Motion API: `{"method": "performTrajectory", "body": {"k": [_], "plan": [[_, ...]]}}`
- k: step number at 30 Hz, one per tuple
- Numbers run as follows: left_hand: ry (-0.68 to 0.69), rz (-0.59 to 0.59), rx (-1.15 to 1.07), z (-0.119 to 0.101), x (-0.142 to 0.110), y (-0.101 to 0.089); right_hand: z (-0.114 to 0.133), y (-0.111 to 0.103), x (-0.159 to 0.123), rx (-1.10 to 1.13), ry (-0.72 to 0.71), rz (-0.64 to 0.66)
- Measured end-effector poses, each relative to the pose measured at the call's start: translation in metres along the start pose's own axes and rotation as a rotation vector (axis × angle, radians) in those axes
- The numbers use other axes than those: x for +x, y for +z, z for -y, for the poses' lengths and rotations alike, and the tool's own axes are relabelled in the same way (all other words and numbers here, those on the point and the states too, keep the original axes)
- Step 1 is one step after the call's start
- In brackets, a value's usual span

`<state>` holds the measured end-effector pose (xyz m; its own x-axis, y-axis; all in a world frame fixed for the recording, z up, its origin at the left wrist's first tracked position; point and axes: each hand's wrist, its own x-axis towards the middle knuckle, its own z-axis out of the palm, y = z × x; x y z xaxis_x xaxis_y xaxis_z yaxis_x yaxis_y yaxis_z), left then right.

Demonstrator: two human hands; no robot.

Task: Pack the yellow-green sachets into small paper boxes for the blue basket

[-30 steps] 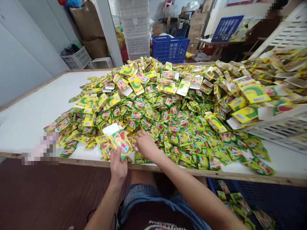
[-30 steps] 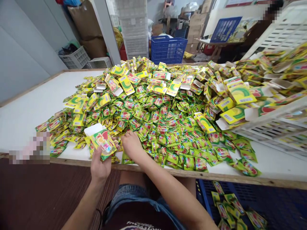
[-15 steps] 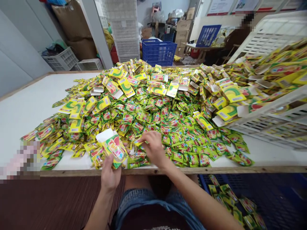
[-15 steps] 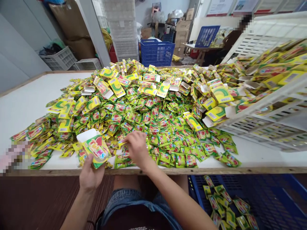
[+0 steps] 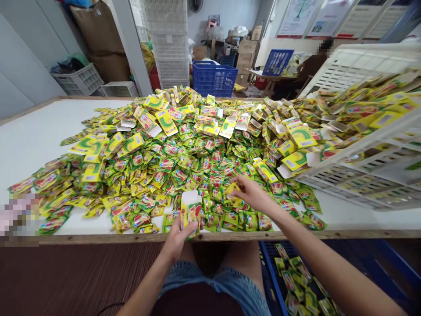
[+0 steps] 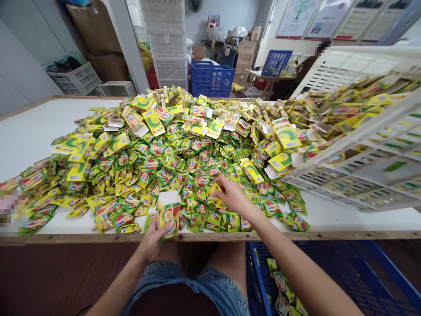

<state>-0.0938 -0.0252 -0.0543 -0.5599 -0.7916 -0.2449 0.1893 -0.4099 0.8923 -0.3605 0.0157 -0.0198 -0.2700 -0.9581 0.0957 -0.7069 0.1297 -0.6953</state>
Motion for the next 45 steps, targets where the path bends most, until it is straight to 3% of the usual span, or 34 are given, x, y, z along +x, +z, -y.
{"method": "performTrajectory", "body": {"k": [3,7,13,18,23,27,30,32,34,38,45], "plan": [[-0.021,-0.013,0.006,0.004,0.000,0.001,-0.012,0.029,-0.004,0.043,0.130,-0.202],[-0.039,-0.046,0.008,0.004,0.000,0.001,-0.024,0.054,-0.011,-0.009,0.183,-0.328],[-0.111,-0.046,-0.050,0.000,0.003,0.001,-0.021,0.057,-0.008,-0.049,0.111,-0.345],[-0.050,0.050,0.170,-0.004,0.011,0.001,-0.020,0.056,-0.008,-0.066,0.127,-0.389],[-0.021,0.139,0.225,-0.011,0.015,0.004,-0.020,0.059,-0.020,-0.005,0.118,-0.374],[-0.042,0.158,0.266,-0.012,0.018,0.008,0.004,0.047,-0.033,0.289,0.109,-0.380],[-0.050,0.158,0.353,-0.010,0.017,0.017,0.039,0.033,-0.037,0.641,0.014,-0.346],[-0.060,0.167,0.386,-0.009,0.016,0.023,0.060,0.027,-0.036,0.735,-0.069,-0.289],[-0.058,0.160,0.405,-0.010,0.014,0.027,0.070,0.025,-0.034,0.647,-0.136,-0.215],[-0.011,0.144,0.435,-0.011,0.012,0.027,0.069,0.026,-0.031,0.187,-0.270,-0.088],[-0.013,0.257,0.431,0.001,0.014,0.027,0.083,0.023,-0.039,-0.257,-0.421,0.058]]}}
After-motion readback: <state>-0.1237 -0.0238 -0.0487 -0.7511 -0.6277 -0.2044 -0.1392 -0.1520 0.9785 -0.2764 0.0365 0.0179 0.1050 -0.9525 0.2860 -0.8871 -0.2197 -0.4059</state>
